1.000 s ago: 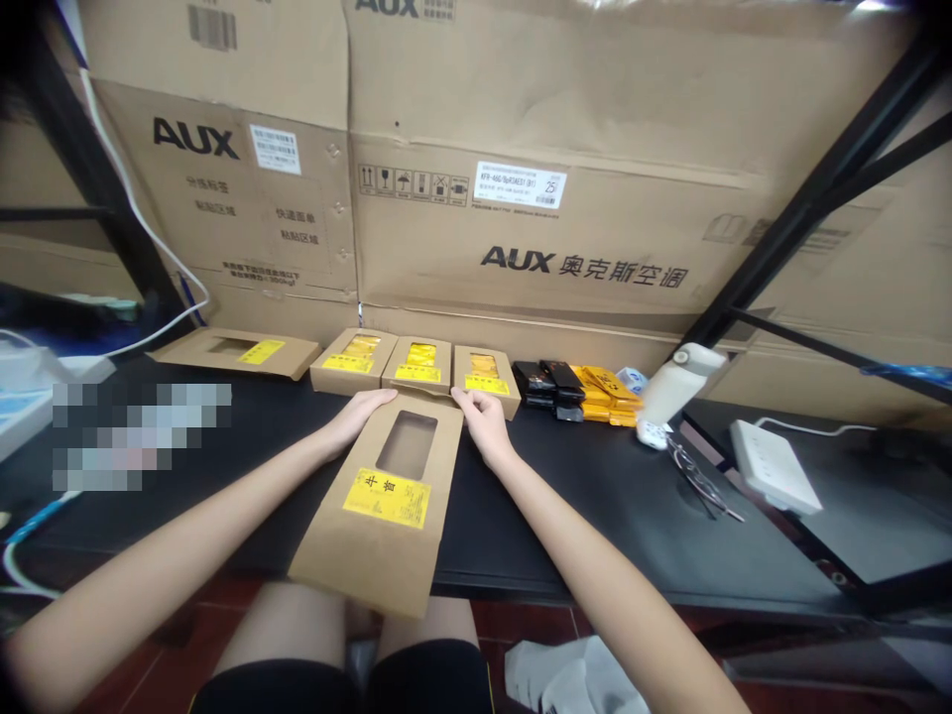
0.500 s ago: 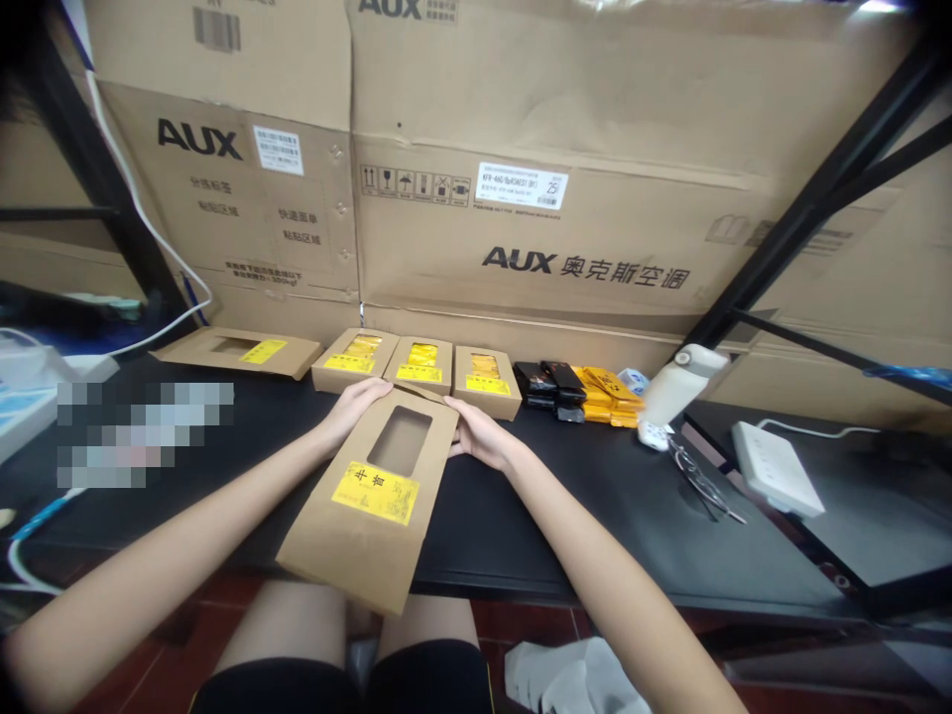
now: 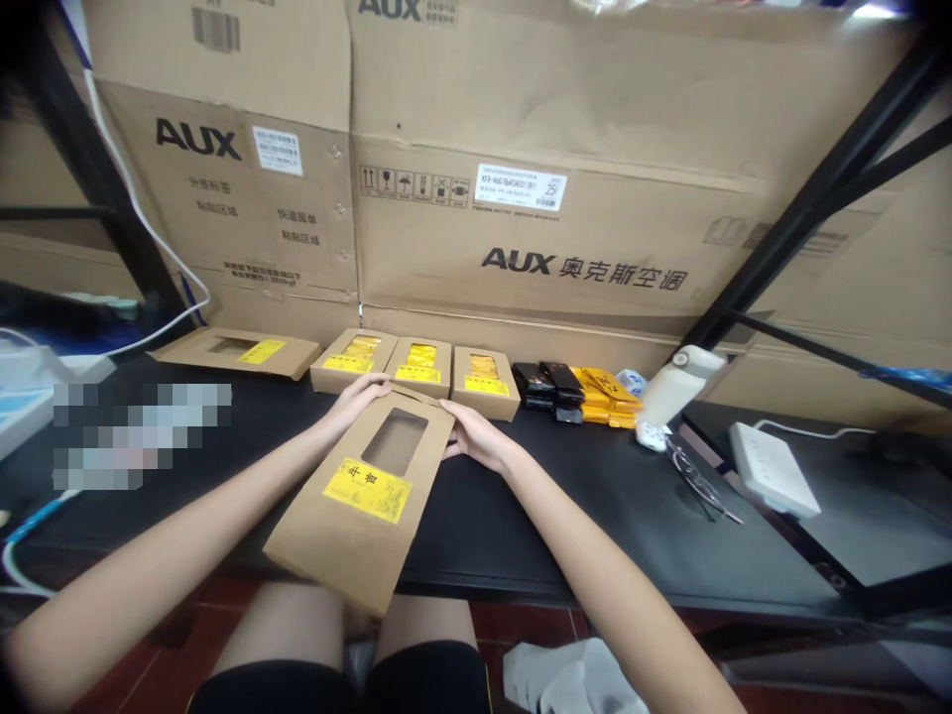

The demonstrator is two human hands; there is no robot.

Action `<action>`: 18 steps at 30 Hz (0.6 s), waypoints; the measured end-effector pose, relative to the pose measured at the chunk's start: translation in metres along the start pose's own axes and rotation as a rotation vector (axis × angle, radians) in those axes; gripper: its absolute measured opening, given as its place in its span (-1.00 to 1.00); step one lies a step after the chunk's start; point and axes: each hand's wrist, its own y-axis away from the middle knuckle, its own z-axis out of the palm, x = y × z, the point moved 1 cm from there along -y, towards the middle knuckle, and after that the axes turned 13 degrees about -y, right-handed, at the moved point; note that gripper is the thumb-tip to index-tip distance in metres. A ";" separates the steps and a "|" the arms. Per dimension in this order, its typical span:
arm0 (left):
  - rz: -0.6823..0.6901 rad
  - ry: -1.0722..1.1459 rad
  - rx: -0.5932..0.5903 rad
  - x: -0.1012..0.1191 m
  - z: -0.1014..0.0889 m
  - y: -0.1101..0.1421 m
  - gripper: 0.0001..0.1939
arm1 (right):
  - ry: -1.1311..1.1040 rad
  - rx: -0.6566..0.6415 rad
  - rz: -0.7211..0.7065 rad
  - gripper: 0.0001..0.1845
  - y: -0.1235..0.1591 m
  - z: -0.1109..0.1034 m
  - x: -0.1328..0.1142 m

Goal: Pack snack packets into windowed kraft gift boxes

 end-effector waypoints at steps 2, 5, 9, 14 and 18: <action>-0.013 0.034 -0.028 -0.002 0.000 -0.002 -0.68 | 0.023 -0.028 -0.022 -0.53 0.002 0.002 0.000; -0.070 0.061 -0.058 -0.005 0.001 -0.005 -0.74 | 0.112 -0.039 -0.073 -0.50 0.004 0.006 0.001; -0.194 0.081 -0.069 -0.005 0.001 -0.007 -0.79 | 0.199 -0.020 -0.115 -0.40 0.006 0.009 0.003; -0.253 0.110 -0.092 -0.002 0.000 -0.006 -0.81 | 0.211 -0.020 -0.135 -0.38 0.005 0.010 0.002; -0.285 0.138 -0.134 -0.001 -0.001 -0.005 -0.78 | 0.224 -0.038 -0.134 -0.40 0.005 0.010 0.002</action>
